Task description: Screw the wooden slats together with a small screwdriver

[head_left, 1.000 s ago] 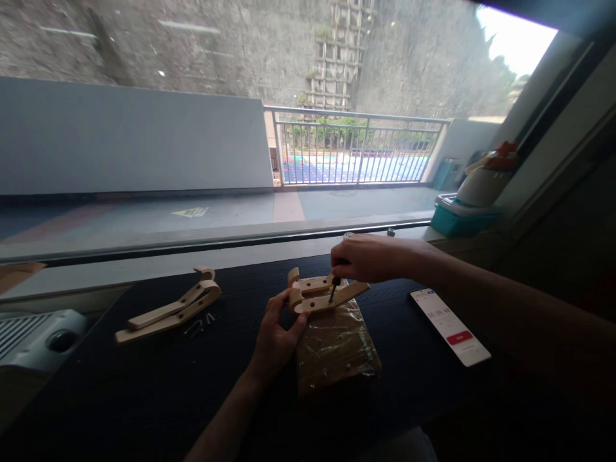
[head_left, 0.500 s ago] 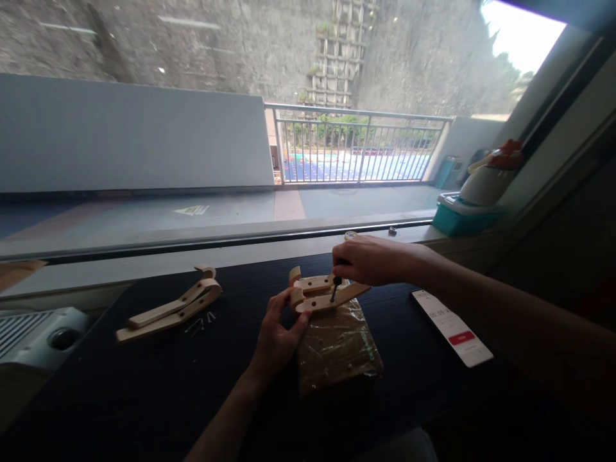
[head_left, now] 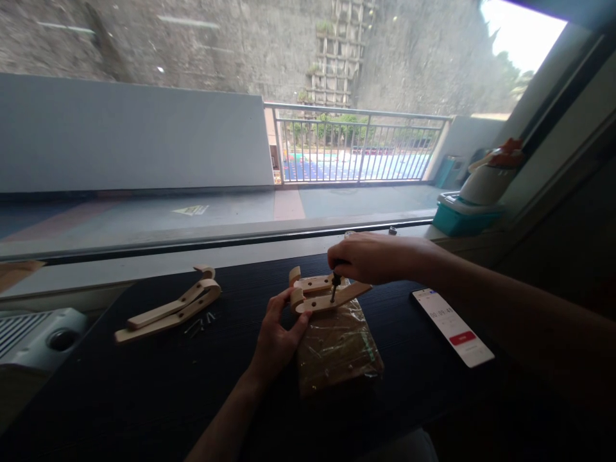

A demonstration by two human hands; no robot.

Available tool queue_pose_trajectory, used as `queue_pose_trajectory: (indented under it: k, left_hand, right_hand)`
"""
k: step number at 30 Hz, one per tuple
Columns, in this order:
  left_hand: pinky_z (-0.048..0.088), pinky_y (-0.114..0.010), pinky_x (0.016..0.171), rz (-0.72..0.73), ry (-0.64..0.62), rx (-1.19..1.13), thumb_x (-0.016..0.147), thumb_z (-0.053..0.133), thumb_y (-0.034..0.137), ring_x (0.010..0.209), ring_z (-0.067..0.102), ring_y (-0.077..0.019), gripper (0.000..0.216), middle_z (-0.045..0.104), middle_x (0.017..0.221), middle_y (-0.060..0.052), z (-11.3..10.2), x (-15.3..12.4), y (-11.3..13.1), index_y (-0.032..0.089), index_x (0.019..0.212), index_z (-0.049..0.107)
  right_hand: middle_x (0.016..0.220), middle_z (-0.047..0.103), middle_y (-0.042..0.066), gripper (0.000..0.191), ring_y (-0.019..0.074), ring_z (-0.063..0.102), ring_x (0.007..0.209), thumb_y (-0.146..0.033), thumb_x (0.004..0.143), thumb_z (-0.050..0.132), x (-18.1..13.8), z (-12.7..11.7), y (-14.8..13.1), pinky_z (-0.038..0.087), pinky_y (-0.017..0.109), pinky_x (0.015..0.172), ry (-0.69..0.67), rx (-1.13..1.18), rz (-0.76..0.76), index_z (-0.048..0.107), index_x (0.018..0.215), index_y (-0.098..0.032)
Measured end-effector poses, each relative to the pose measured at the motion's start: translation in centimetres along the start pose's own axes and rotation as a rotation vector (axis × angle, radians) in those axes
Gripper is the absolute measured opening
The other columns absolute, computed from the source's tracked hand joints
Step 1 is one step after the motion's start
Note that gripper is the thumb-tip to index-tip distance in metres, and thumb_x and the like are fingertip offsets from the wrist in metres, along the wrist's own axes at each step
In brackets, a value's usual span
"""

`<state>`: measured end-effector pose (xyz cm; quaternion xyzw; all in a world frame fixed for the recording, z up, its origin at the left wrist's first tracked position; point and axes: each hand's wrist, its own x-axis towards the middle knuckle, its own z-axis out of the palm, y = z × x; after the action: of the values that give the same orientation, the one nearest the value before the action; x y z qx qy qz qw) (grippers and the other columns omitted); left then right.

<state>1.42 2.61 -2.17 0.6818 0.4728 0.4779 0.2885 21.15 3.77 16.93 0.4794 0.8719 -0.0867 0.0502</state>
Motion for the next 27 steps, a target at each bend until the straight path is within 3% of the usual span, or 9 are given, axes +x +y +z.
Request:
queue_pose_trajectory:
  k: [8,16,27]
  left_hand:
    - [0.042,-0.04,0.098,-0.002,0.003,-0.005,0.076,0.063,0.032,0.108,0.056,-0.0225,0.044,0.059,0.115,-0.007,0.0,0.0,0.2,0.02,0.117,0.052]
    - [0.043,-0.039,0.097,0.007,0.002,-0.011,0.076,0.064,0.032,0.107,0.057,-0.0223,0.044,0.059,0.113,-0.006,0.0,0.0,0.2,0.021,0.117,0.052]
    - [0.042,-0.039,0.098,0.013,0.012,0.006,0.077,0.063,0.032,0.107,0.057,-0.0224,0.043,0.059,0.114,-0.007,0.1,0.0,0.0,0.02,0.117,0.052]
  right_hand:
    - [0.087,0.067,0.008,0.031,0.0153,0.056,0.069,-0.036,0.088,0.045,0.3,0.2,-0.2,0.035,0.026,0.055,0.017,-0.084,0.076,0.066,0.096,-0.015]
    - [0.083,0.067,0.005,0.019,0.0146,0.055,0.066,-0.022,0.084,0.052,-0.3,-0.9,-1.2,0.036,0.027,0.054,-0.066,-0.033,-0.006,0.068,0.094,-0.019]
    - [0.083,0.066,0.006,0.026,0.0139,0.054,0.067,-0.031,0.085,0.047,0.2,0.1,-0.1,0.035,0.026,0.055,-0.028,-0.069,0.045,0.066,0.093,-0.016]
